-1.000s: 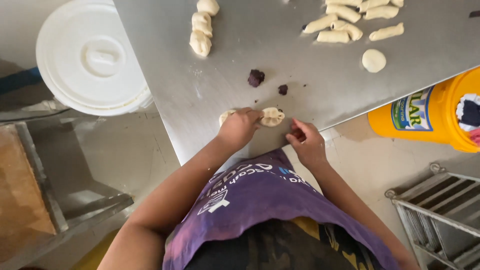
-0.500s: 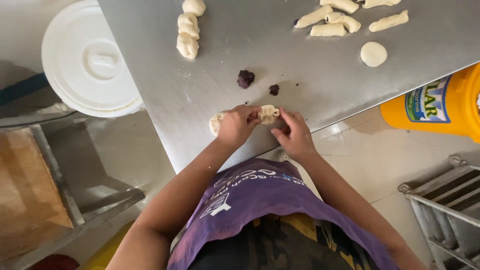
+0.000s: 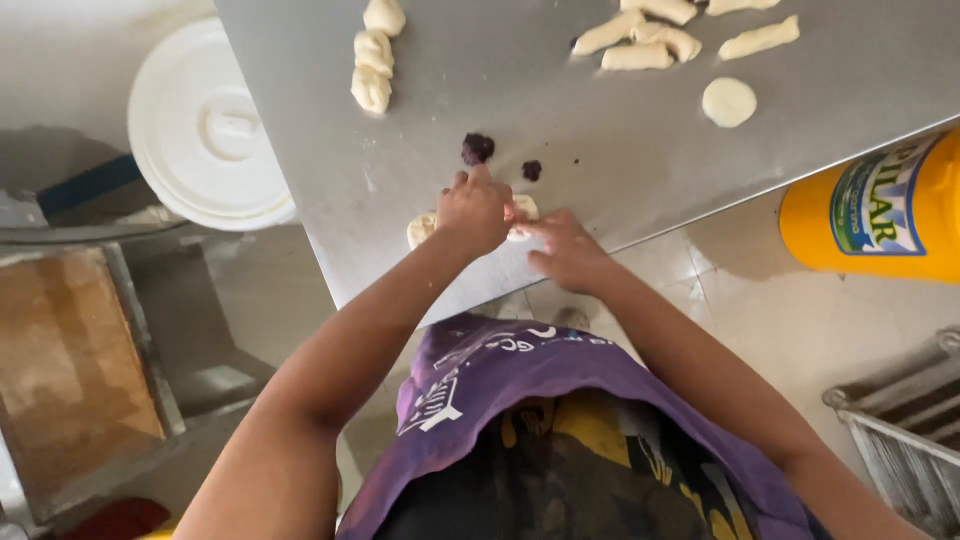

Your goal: The person flattens small dough balls, places a dark filling inside, and seals them into round pastries. They then arrange the finished pastries onto a metal baking tray.

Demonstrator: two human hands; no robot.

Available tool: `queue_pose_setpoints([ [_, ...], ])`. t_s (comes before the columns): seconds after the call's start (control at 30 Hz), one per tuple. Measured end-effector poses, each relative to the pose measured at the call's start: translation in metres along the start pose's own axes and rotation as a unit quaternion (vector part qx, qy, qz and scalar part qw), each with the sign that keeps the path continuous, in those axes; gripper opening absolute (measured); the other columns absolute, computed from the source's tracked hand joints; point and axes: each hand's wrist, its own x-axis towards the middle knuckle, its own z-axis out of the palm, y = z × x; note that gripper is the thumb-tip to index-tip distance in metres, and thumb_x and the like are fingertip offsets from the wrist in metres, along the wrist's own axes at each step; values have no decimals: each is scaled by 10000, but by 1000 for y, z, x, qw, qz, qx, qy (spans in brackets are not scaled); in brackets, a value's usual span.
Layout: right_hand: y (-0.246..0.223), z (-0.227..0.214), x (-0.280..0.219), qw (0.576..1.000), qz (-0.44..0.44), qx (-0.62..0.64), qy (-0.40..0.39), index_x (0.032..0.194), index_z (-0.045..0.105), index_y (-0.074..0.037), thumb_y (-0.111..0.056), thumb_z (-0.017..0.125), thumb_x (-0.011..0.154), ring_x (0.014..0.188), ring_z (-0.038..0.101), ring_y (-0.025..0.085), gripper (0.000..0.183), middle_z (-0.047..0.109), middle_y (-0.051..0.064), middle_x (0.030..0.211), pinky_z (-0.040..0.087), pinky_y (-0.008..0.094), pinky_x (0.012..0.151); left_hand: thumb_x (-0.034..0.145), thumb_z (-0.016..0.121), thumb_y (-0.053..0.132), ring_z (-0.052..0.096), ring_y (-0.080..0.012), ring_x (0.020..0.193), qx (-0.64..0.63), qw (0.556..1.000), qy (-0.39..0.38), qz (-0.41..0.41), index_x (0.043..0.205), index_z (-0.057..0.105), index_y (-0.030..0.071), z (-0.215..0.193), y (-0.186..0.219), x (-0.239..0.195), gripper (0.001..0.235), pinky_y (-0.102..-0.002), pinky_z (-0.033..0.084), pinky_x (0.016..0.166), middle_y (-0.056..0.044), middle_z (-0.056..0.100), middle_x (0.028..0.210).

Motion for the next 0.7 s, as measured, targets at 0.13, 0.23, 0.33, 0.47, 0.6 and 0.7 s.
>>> queue_pose_setpoints([
  [0.13,73,-23,-30,930,131,292,178,1353,684,-181,-217,750,896,1018,648,360,464,570,179,1288,581,416,852,762,804,538,508,-349,1176,-175,965,197,16,1149,528,266,-1,25,40,548,-547,447,979,-19,418,1165],
  [0.23,85,-39,-90,843,213,432,239,1415,608,-115,-206,650,991,899,670,261,436,600,168,1247,608,361,727,1002,332,749,159,-437,1557,-26,971,230,54,1552,361,208,-16,70,45,773,-691,129,1212,-148,248,1640],
  [0.33,113,-28,-147,809,220,449,310,1603,320,-46,-216,607,1039,953,645,259,655,512,244,1348,558,318,726,1012,276,759,-60,-477,1576,54,982,132,125,1682,31,181,5,71,39,918,-754,-36,1184,-204,24,1731],
  [0.47,121,-16,-170,761,329,404,386,1598,299,-49,-211,592,967,950,640,266,715,569,190,1336,517,368,736,871,107,875,-212,-374,1545,137,987,-46,74,1658,14,207,-13,67,51,1037,-697,-192,1151,-115,-125,1717],
  [0.6,174,34,-188,714,326,415,462,1600,296,-128,-76,618,906,811,647,197,767,597,140,1243,528,315,721,927,133,879,-19,-400,1575,138,973,56,176,1649,146,145,18,75,60,1030,-710,-63,1181,-150,76,1712],
  [0.7,121,-51,-146,746,336,426,386,1626,270,-176,-163,663,900,934,646,179,826,578,105,1330,548,337,890,922,89,930,-34,-373,1598,253,935,168,182,1667,75,167,28,63,71,1066,-670,-72,1225,-112,37,1728],
])
